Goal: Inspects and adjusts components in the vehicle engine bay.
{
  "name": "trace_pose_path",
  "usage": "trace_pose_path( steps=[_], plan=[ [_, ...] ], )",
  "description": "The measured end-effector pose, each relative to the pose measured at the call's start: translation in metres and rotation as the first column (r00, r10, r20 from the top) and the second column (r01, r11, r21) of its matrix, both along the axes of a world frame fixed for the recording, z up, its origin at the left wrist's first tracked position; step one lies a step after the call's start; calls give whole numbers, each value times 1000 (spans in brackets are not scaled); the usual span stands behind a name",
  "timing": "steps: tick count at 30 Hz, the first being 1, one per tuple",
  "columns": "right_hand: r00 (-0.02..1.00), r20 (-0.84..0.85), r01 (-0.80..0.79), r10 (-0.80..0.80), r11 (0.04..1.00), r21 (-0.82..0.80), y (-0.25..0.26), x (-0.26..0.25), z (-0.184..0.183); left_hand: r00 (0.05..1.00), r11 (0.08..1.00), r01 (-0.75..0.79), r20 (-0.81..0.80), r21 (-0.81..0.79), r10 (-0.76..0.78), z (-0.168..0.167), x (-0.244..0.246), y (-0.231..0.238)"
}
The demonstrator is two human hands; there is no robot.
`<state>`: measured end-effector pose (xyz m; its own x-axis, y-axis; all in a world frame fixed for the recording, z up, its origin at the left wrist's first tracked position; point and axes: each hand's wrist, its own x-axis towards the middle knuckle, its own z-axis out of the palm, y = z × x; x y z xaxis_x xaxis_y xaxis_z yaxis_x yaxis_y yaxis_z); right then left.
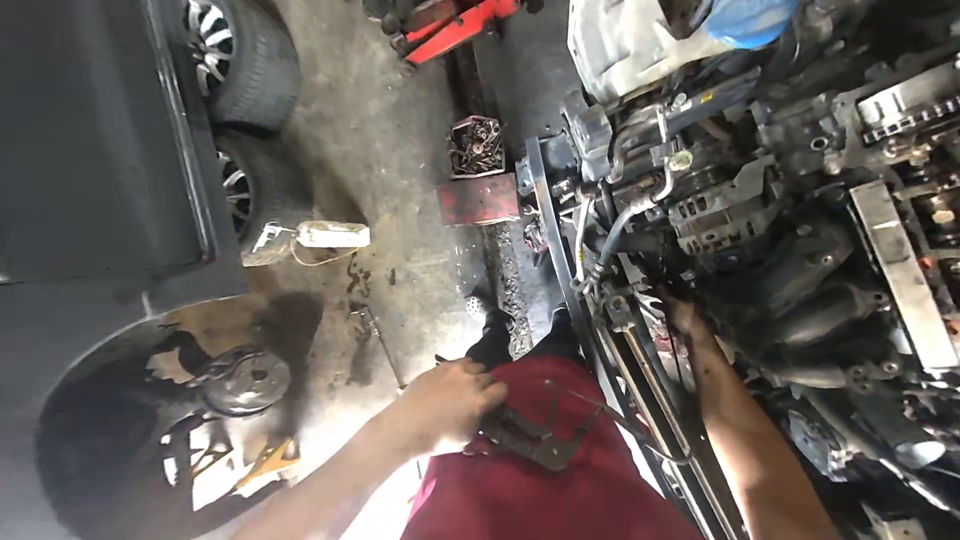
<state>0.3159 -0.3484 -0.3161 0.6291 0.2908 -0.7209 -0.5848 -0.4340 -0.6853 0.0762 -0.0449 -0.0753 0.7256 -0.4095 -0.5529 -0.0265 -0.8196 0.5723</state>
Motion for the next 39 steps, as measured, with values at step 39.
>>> trace_pose_path(
  steps=[39],
  plan=[
    [971,-45,236,-233,967,92,15,-16,1,974,997,76,-216,0,-74,5,24,-10]
  ],
)
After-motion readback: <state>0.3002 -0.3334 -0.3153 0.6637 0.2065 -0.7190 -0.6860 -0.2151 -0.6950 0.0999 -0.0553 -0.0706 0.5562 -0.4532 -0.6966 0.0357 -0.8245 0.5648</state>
